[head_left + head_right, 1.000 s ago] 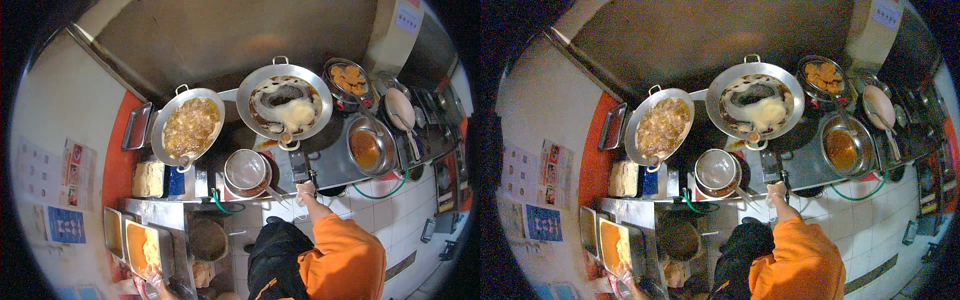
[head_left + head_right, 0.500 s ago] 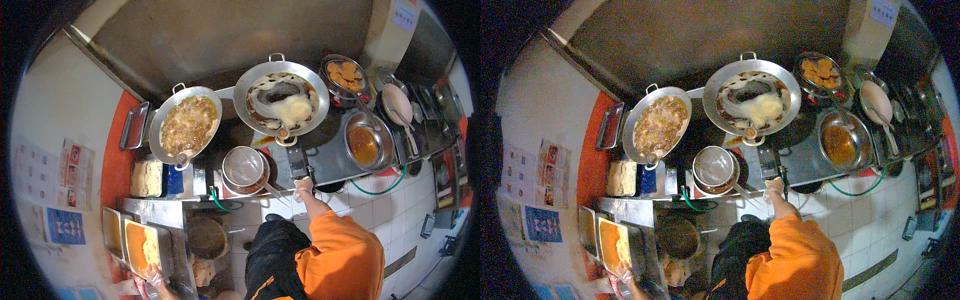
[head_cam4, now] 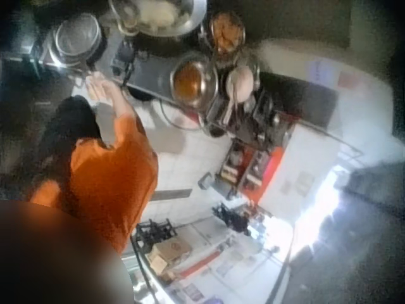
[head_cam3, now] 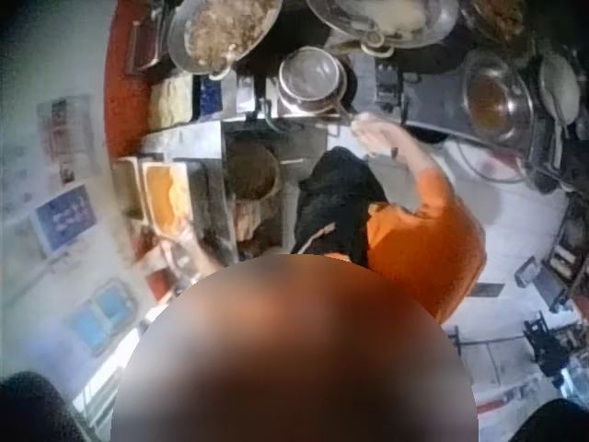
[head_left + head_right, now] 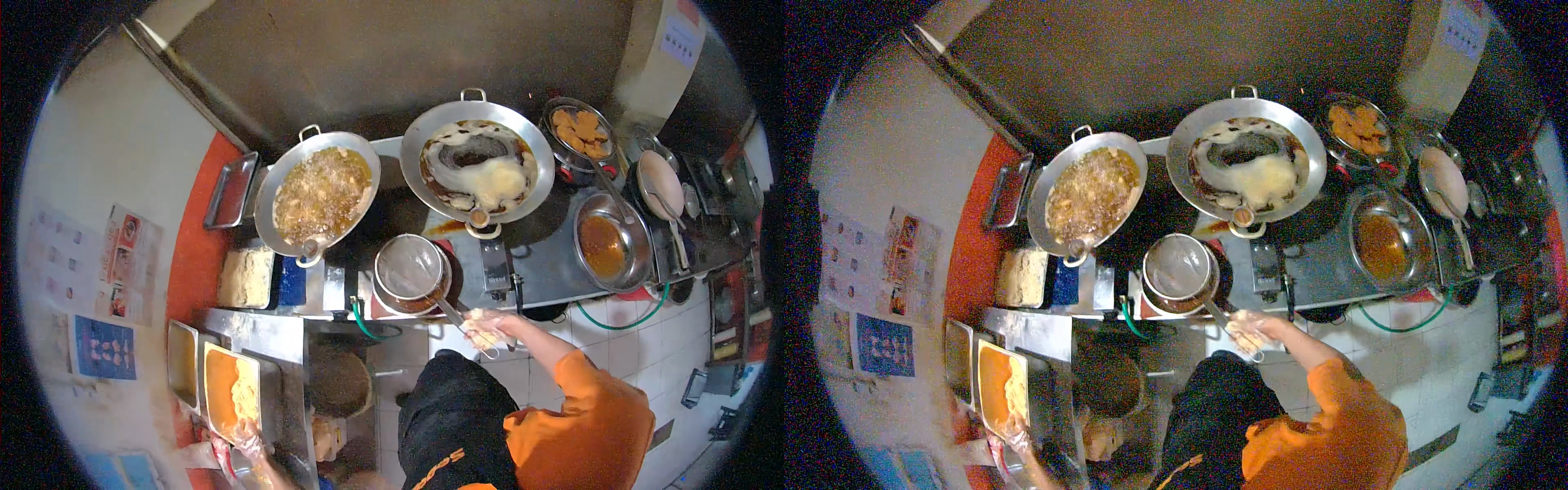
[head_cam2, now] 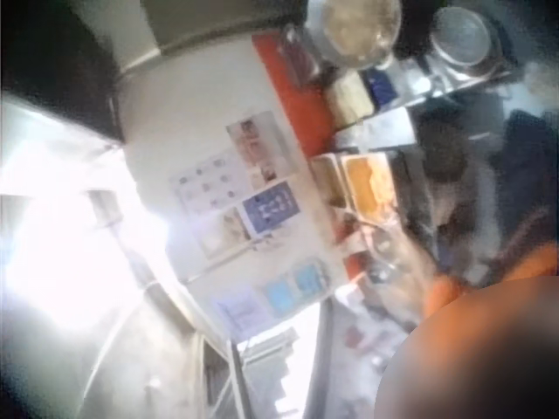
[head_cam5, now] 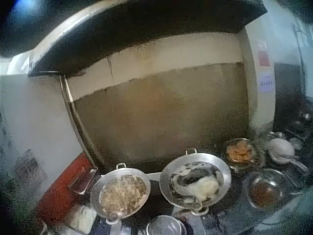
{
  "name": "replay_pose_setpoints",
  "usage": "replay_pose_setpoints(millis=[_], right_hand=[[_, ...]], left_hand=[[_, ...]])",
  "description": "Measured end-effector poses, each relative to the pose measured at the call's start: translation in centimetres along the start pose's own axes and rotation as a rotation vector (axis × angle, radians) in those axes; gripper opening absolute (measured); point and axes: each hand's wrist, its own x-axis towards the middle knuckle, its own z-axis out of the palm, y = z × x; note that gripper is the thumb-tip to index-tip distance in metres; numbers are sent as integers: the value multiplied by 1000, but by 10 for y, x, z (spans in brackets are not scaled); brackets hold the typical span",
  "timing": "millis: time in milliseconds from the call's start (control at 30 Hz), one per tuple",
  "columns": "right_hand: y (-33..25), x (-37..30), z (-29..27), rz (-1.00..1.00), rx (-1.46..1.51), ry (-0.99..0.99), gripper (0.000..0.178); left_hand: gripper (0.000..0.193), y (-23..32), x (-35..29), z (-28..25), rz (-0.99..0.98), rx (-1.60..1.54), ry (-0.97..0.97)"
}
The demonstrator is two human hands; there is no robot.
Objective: The person coats chicken pieces in flour by hand, checks frying chicken using a skimmer, presses a timer on the wall, dredges additional chicken pieces from plastic bags in flour, and opens a refrigerator.
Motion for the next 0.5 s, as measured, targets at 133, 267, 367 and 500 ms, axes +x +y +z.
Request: replay_pose_setpoints(millis=[133, 267, 367, 500], right_hand=[[0, 27, 38, -57, -315, 405, 22], [6, 6, 30, -152, -801, 536, 30], [-53, -92, 89, -180, -759, 407, 34], [-85, -179, 88, -394, -679, 401, 39]], left_hand=[[46, -7, 43, 5, -30, 2, -13], [46, -6, 60, 8, -30, -3, -11], [46, -12, 49, -5, -55, 23, 13], [46, -7, 51, -7, -47, 32, 25]])
